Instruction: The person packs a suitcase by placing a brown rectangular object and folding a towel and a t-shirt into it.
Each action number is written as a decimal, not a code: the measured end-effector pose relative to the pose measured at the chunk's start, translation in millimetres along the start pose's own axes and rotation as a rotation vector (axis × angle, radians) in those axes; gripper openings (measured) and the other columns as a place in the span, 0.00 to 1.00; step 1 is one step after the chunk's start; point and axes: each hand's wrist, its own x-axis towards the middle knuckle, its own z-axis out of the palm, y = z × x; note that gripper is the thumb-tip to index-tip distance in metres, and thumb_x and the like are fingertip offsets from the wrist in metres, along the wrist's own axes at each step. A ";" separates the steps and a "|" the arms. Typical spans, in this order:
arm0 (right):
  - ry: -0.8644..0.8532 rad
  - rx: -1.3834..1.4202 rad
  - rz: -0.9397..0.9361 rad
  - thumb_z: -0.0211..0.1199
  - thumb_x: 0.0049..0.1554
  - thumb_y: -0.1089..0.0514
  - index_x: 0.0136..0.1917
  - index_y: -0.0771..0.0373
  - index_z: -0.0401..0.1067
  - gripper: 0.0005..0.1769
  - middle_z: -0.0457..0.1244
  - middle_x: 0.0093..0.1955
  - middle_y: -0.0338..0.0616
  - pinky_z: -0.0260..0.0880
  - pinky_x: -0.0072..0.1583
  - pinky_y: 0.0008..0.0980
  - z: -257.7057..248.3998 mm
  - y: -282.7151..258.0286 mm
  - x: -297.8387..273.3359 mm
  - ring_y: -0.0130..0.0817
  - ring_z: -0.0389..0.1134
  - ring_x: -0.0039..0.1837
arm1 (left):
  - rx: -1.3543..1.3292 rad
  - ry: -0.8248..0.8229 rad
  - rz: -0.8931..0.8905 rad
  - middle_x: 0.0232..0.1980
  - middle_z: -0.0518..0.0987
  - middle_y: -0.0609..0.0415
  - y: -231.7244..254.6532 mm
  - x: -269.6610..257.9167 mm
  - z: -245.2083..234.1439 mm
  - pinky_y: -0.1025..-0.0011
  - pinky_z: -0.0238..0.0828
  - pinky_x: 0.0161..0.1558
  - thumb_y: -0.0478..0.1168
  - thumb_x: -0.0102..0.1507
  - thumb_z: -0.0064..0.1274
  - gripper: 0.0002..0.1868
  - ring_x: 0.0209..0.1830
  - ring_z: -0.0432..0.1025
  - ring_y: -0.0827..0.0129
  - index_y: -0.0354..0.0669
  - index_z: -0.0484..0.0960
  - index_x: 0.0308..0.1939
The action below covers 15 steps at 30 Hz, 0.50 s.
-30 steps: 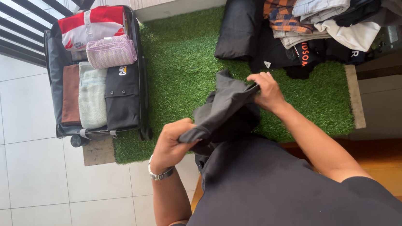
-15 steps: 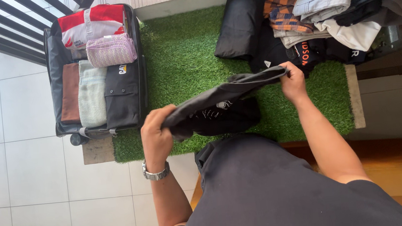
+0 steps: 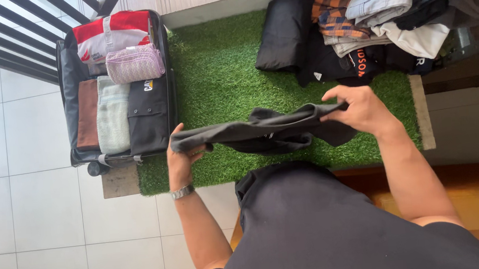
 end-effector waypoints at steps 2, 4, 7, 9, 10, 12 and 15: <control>-0.108 -0.046 0.048 0.80 0.42 0.53 0.53 0.60 0.76 0.27 0.66 0.35 0.44 0.67 0.42 0.33 -0.4 -11.0 -7.0 0.33 0.67 0.37 | -0.136 -0.065 0.130 0.58 0.78 0.50 -18.5 8.3 -3.5 0.67 0.79 0.47 0.49 0.73 0.40 0.26 0.51 0.77 0.66 0.42 0.69 0.72; -0.275 -0.066 0.091 0.81 0.36 0.52 0.57 0.60 0.76 0.35 0.69 0.46 0.48 0.71 0.49 0.39 2.6 -13.9 -15.1 0.41 0.71 0.48 | -0.208 -0.132 0.206 0.61 0.77 0.49 -22.8 10.6 -6.4 0.66 0.76 0.55 0.47 0.74 0.42 0.25 0.56 0.75 0.64 0.41 0.68 0.73; -0.580 -0.298 0.246 0.78 0.42 0.51 0.52 0.56 0.79 0.24 0.70 0.51 0.46 0.69 0.57 0.41 20.5 -9.6 -22.6 0.43 0.70 0.56 | -0.386 -0.211 0.273 0.66 0.74 0.47 -9.2 5.0 -7.1 0.62 0.73 0.65 0.45 0.75 0.42 0.25 0.63 0.72 0.62 0.41 0.65 0.75; -0.575 -0.301 0.210 0.74 0.46 0.53 0.51 0.57 0.79 0.18 0.70 0.51 0.46 0.70 0.56 0.40 36.8 -11.0 -28.9 0.44 0.70 0.55 | -0.485 -0.226 0.257 0.68 0.73 0.47 9.9 -1.8 -10.9 0.60 0.72 0.67 0.46 0.74 0.40 0.25 0.65 0.71 0.61 0.43 0.64 0.75; -0.577 -0.304 0.175 0.70 0.51 0.56 0.49 0.57 0.80 0.11 0.70 0.50 0.45 0.70 0.56 0.40 42.5 -14.8 -32.7 0.45 0.70 0.55 | -0.520 -0.249 0.306 0.70 0.70 0.48 20.4 -4.4 -11.8 0.60 0.71 0.68 0.44 0.74 0.40 0.26 0.67 0.70 0.60 0.45 0.62 0.76; -0.600 -0.098 0.021 0.68 0.49 0.59 0.50 0.61 0.78 0.13 0.70 0.52 0.47 0.70 0.54 0.40 53.5 -31.9 -32.3 0.45 0.71 0.54 | -0.554 -0.279 0.360 0.72 0.68 0.48 45.7 -5.7 -14.5 0.59 0.71 0.70 0.43 0.74 0.41 0.27 0.69 0.69 0.59 0.47 0.59 0.78; -0.675 0.201 -0.144 0.63 0.50 0.63 0.51 0.65 0.75 0.14 0.70 0.49 0.49 0.71 0.53 0.39 71.8 -67.0 -29.2 0.43 0.71 0.51 | -0.515 -0.172 0.392 0.72 0.68 0.47 87.9 3.0 -23.9 0.56 0.72 0.67 0.44 0.73 0.40 0.29 0.67 0.70 0.57 0.49 0.54 0.79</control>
